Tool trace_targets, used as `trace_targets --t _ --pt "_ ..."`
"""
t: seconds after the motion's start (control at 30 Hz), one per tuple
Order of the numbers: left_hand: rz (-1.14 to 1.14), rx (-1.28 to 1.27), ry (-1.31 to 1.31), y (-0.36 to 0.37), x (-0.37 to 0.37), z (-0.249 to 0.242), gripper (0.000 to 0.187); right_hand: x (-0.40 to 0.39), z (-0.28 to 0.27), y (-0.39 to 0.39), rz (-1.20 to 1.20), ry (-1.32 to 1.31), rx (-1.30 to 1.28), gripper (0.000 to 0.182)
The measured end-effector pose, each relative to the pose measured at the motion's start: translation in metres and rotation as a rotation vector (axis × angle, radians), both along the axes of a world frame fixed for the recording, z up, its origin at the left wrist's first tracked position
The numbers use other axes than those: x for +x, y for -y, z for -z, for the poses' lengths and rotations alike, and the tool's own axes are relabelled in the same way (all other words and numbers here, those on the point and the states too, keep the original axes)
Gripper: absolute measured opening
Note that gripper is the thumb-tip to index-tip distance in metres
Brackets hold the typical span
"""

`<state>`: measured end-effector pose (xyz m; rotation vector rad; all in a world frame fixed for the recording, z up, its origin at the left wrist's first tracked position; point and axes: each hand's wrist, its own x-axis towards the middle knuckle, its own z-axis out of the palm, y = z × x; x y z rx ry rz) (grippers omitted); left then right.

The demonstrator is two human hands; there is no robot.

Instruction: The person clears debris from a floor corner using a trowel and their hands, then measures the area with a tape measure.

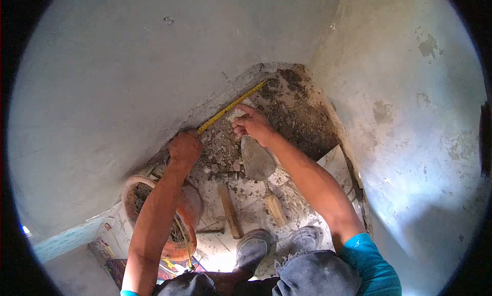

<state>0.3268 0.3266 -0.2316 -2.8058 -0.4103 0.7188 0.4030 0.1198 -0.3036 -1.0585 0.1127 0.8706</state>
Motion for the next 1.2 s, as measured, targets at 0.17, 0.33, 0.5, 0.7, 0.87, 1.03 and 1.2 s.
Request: trace_targets --t 0.17,0.33,0.5,0.7,0.87,1.03,1.2 --pt "-0.025 -0.001 -0.004 0.008 0.001 -0.011 0.031 -0.001 -0.004 -0.001 0.019 -0.006 0.01 0.054" --pt "0.026 0.034 -0.029 0.01 0.002 -0.017 0.034 -0.001 -0.003 -0.004 0.005 0.06 -0.024 0.052" --pt "-0.001 0.021 -0.027 0.015 0.004 -0.021 0.034 -0.002 -0.003 -0.003 0.017 0.065 -0.024 0.053" --pt "-0.016 0.004 -0.085 0.013 0.008 -0.02 0.032 -0.002 -0.003 -0.002 0.012 0.078 -0.032 0.053" --pt "0.019 0.011 0.032 0.003 0.001 -0.003 0.03 -0.001 -0.005 -0.001 -0.003 0.072 -0.034 0.054" --pt "0.088 -0.013 0.012 0.001 -0.001 -0.006 0.029 -0.001 -0.007 -0.001 0.006 0.065 -0.056 0.055" --pt "0.111 0.001 0.061 -0.004 -0.003 0.004 0.031 -0.001 -0.001 0.0 0.015 0.045 0.002 0.056"
